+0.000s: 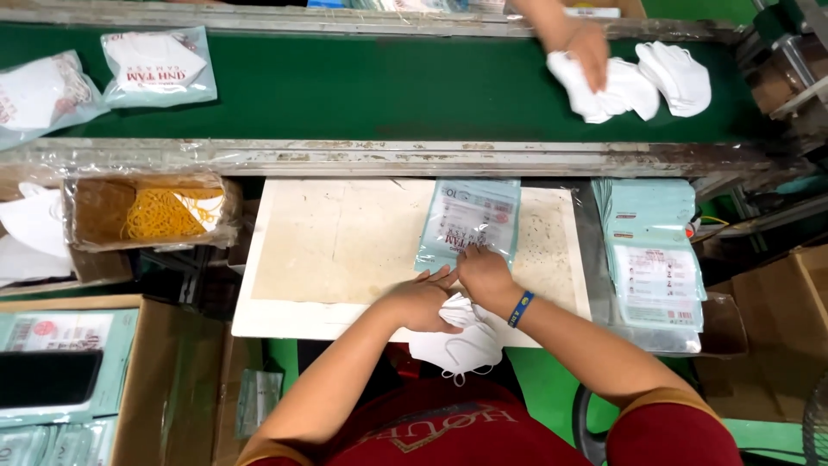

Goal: The recorder folds white mask liners and inserts them into clear plastic packaging bags on an industrial conveyor belt.

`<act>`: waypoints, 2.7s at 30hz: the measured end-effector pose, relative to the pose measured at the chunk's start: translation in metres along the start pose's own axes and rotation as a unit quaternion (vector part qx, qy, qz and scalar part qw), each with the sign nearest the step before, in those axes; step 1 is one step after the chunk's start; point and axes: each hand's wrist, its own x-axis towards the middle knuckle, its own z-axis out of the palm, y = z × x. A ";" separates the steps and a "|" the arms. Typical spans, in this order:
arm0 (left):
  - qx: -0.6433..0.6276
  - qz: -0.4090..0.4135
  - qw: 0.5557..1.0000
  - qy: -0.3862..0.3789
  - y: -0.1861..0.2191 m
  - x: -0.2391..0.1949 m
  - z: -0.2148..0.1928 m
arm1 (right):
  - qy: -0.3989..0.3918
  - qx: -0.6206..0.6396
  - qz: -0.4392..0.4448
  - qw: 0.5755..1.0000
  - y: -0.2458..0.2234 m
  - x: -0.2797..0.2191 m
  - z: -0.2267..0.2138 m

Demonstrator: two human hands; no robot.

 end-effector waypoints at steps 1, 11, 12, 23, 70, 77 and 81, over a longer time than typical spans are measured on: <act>0.007 -0.002 1.000 0.002 -0.001 0.003 0.002 | -0.009 0.006 -0.002 1.000 0.002 0.003 -0.006; 0.010 0.008 1.000 0.012 -0.003 0.001 0.004 | -0.016 0.257 0.133 0.957 0.017 0.010 -0.039; 0.009 0.004 1.000 0.019 -0.003 0.003 0.004 | -0.015 0.255 0.126 0.959 0.013 0.011 -0.041; -0.109 0.050 0.990 0.078 0.006 -0.027 -0.016 | 0.074 0.215 0.033 0.973 -0.018 0.021 -0.051; -0.134 0.053 0.852 0.503 0.090 -0.155 0.009 | -0.034 0.534 0.149 0.832 -0.062 -0.071 -0.080; -0.126 0.043 0.894 0.427 0.070 -0.136 0.017 | 0.025 0.526 0.079 0.847 -0.068 -0.076 -0.112; -0.130 0.106 0.866 0.471 0.079 -0.147 -0.006 | 0.019 0.547 0.129 0.827 -0.059 -0.082 -0.120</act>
